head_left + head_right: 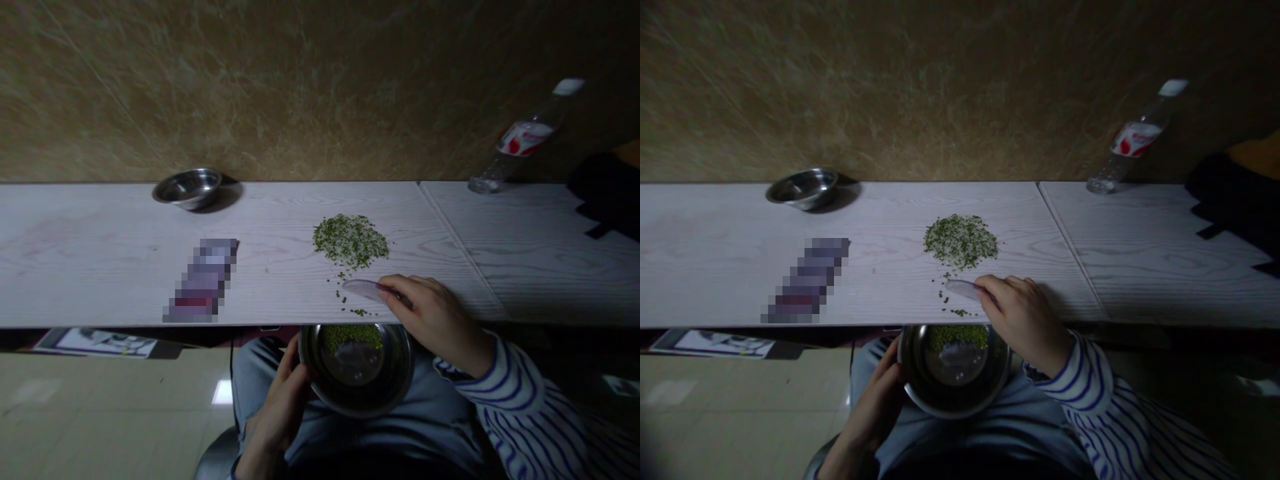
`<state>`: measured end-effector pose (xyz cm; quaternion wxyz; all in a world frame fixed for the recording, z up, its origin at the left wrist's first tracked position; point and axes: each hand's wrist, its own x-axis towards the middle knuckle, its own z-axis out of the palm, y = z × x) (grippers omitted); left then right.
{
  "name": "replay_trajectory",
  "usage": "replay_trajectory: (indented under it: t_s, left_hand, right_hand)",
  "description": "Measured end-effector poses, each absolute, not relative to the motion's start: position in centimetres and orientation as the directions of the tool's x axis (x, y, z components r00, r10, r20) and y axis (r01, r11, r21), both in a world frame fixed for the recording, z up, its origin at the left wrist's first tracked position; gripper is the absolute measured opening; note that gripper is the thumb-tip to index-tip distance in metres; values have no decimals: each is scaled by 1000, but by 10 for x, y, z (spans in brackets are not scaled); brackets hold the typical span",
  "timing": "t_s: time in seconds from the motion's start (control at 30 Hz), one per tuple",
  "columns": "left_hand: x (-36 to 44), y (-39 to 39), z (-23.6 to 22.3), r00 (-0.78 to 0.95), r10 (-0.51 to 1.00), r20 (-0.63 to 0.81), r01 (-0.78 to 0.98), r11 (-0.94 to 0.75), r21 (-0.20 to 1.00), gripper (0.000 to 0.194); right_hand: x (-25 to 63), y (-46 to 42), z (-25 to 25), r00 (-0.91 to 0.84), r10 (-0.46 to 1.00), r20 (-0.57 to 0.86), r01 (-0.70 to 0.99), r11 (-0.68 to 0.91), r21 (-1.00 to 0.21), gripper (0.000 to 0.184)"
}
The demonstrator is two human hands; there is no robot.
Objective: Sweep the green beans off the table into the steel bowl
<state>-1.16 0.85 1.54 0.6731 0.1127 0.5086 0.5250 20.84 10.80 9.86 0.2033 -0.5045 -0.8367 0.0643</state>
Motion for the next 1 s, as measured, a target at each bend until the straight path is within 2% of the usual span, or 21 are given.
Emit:
replay_trajectory:
  t_s: [0.33,0.57,1.0]
  left_hand:
    - [-9,10,19,-103,813,-573,-562,427,708,59]
    - [-8,9,21,-93,816,-571,-611,406,680,57]
    - [-10,9,16,-107,803,-586,-603,416,680,63]
  right_hand:
    - [203,111,99,-399,873,281,834,473,-284,20]
    - [214,118,99,-323,908,265,859,399,-320,20]
    - [205,117,106,-351,902,252,839,422,-342,19]
